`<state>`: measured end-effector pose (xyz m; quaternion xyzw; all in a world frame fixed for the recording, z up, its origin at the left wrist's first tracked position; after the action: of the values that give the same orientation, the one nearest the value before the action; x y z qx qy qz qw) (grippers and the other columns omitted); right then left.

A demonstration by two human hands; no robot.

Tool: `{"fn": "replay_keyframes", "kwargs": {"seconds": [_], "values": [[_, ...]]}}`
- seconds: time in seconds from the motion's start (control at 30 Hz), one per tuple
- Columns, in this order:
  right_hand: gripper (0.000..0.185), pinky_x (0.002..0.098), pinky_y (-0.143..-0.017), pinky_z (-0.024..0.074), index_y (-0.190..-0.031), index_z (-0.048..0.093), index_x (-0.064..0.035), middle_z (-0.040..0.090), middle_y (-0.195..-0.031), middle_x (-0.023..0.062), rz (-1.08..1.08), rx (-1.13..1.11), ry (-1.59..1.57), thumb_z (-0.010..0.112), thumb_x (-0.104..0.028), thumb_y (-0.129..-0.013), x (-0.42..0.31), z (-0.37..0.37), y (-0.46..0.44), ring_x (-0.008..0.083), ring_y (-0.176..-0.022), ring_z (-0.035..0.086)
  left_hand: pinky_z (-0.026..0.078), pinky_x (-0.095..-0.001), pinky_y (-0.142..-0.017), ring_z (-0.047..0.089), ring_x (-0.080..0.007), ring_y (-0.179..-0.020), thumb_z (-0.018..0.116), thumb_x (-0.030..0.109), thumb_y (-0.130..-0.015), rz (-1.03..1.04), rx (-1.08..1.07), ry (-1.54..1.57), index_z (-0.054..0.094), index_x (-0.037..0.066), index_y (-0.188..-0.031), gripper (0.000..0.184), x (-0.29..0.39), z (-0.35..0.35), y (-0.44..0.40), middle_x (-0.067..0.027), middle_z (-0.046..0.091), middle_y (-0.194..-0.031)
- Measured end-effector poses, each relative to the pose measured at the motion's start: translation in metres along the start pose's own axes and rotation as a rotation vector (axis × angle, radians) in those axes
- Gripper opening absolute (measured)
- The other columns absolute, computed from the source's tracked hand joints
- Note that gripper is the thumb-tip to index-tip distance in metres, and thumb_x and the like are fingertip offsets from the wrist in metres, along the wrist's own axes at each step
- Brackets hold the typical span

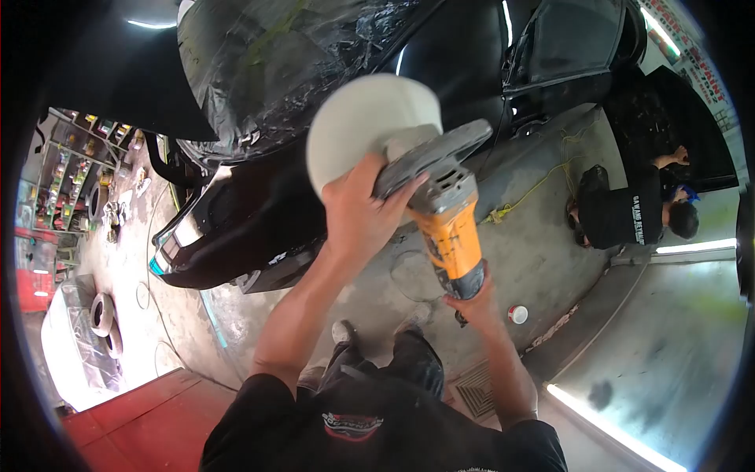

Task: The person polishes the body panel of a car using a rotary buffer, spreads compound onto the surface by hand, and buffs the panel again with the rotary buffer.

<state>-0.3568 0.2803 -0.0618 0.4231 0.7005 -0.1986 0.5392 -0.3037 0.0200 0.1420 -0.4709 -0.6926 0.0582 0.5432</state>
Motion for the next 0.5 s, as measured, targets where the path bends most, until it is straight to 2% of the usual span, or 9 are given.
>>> {"fn": "replay_keyframes", "kwargs": {"seconds": [0.03, 0.07, 0.1, 0.17, 0.23, 0.37, 0.43, 0.47, 0.5], "values": [[0.084, 0.0371, -0.094, 0.0479, -0.131, 0.044, -0.0005, 0.063, -0.117, 0.0137, -0.022, 0.017, 0.001, 0.09, -0.008, -0.061, -0.007, -0.01, -0.009, 0.0225, -0.11, 0.06, 0.048, -0.0274, -0.054, 0.061, -0.0141, -0.054, 0.087, 0.017, -0.076, 0.039, 0.007, 0.005, 0.059, 0.001, -0.077, 0.032, 0.008, 0.011, -0.013, -0.0121, 0.063, -0.063], [0.082, 0.037, -0.096, 0.0471, -0.13, 0.046, 0.0, 0.063, -0.113, 0.0117, -0.014, 0.155, 0.047, 0.09, -0.007, -0.06, -0.016, -0.025, -0.013, 0.023, -0.107, 0.06, 0.05, -0.0304, -0.055, 0.064, -0.0228, -0.058, 0.086, 0.022, -0.077, 0.063, -0.009, 0.013, 0.061, 0.002, -0.082, 0.033, 0.015, 0.022, -0.028, -0.0126, 0.066, -0.068], [0.082, 0.0373, -0.095, 0.0477, -0.13, 0.046, -0.0001, 0.064, -0.112, 0.0122, -0.04, 0.186, 0.053, 0.089, -0.007, -0.061, -0.014, -0.035, -0.024, 0.0233, -0.107, 0.061, 0.052, -0.0333, -0.056, 0.067, -0.0314, -0.063, 0.084, 0.028, -0.077, 0.084, -0.025, 0.018, 0.062, 0.003, -0.087, 0.035, 0.023, 0.032, -0.042, -0.0132, 0.068, -0.072], [0.083, 0.038, -0.093, 0.0487, -0.132, 0.044, -0.0003, 0.064, -0.111, 0.0132, -0.093, 0.238, 0.062, 0.088, -0.007, -0.061, -0.005, -0.059, -0.053, 0.024, -0.105, 0.062, 0.051, -0.0338, -0.055, 0.067, -0.0312, -0.063, 0.085, 0.03, -0.077, 0.159, 0.01, 0.078, 0.061, 0.004, -0.082, 0.035, 0.042, 0.053, -0.074, -0.0131, 0.067, -0.069], [0.08, 0.037, -0.091, 0.0494, -0.131, 0.045, 0.0013, 0.064, -0.11, 0.0126, -0.067, 0.212, -0.068, 0.087, -0.004, -0.063, -0.021, -0.076, -0.078, 0.0235, -0.103, 0.062, 0.051, -0.0336, -0.055, 0.067, -0.0297, -0.059, 0.085, 0.03, -0.077, 0.138, -0.05, 0.056, 0.06, 0.0, -0.077, 0.039, 0.051, 0.073, -0.106, -0.0156, 0.064, -0.064], [0.076, 0.0354, -0.088, 0.0508, -0.13, 0.047, 0.0037, 0.065, -0.11, 0.0116, 0.017, 0.161, -0.249, 0.085, 0.001, -0.064, -0.04, -0.081, -0.093, 0.0224, -0.099, 0.063, 0.051, -0.0357, -0.054, 0.067, -0.0316, -0.059, 0.084, 0.03, -0.077, 0.228, -0.004, 0.112, 0.06, 0.0, -0.076, 0.039, 0.053, 0.093, -0.124, -0.016, 0.062, -0.061], [0.08, 0.0364, -0.087, 0.0514, -0.13, 0.047, 0.0038, 0.066, -0.111, 0.0143, 0.013, 0.19, -0.068, 0.089, -0.008, -0.063, -0.015, -0.078, -0.083, 0.0248, -0.098, 0.063, 0.051, -0.0359, -0.054, 0.067, -0.0318, -0.059, 0.084, 0.03, -0.077, 0.266, 0.005, 0.017, 0.06, 0.0, -0.075, 0.038, 0.054, 0.089, -0.111, -0.0158, 0.063, -0.061], [0.081, 0.0368, -0.087, 0.0515, -0.13, 0.047, 0.0038, 0.066, -0.111, 0.0149, 0.005, 0.205, 0.033, 0.089, -0.011, -0.063, -0.008, -0.071, -0.071, 0.0257, -0.098, 0.064, 0.052, -0.0372, -0.057, 0.066, -0.0329, -0.061, 0.081, 0.034, -0.078, 0.172, -0.05, 0.024, 0.065, 0.004, -0.081, 0.034, 0.046, 0.083, -0.099, -0.0117, 0.065, -0.066], [0.082, 0.0373, -0.087, 0.0516, -0.13, 0.047, 0.0037, 0.066, -0.111, 0.0156, -0.001, 0.221, 0.134, 0.09, -0.013, -0.062, -0.006, -0.064, -0.059, 0.0267, -0.099, 0.064, 0.052, -0.0371, -0.057, 0.066, -0.0326, -0.063, 0.081, 0.034, -0.078, 0.153, -0.037, 0.033, 0.066, 0.005, -0.086, 0.034, 0.038, 0.073, -0.083, -0.0119, 0.066, -0.067]]}}
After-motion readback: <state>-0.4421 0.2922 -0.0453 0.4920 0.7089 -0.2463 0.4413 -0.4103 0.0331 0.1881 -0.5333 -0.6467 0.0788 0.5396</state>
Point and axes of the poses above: each hand's wrist, its own y-axis away from the middle knuckle, its own z-axis out of the palm, x = y × z, the point moved 7 cm from there along -y, towards the middle knuckle
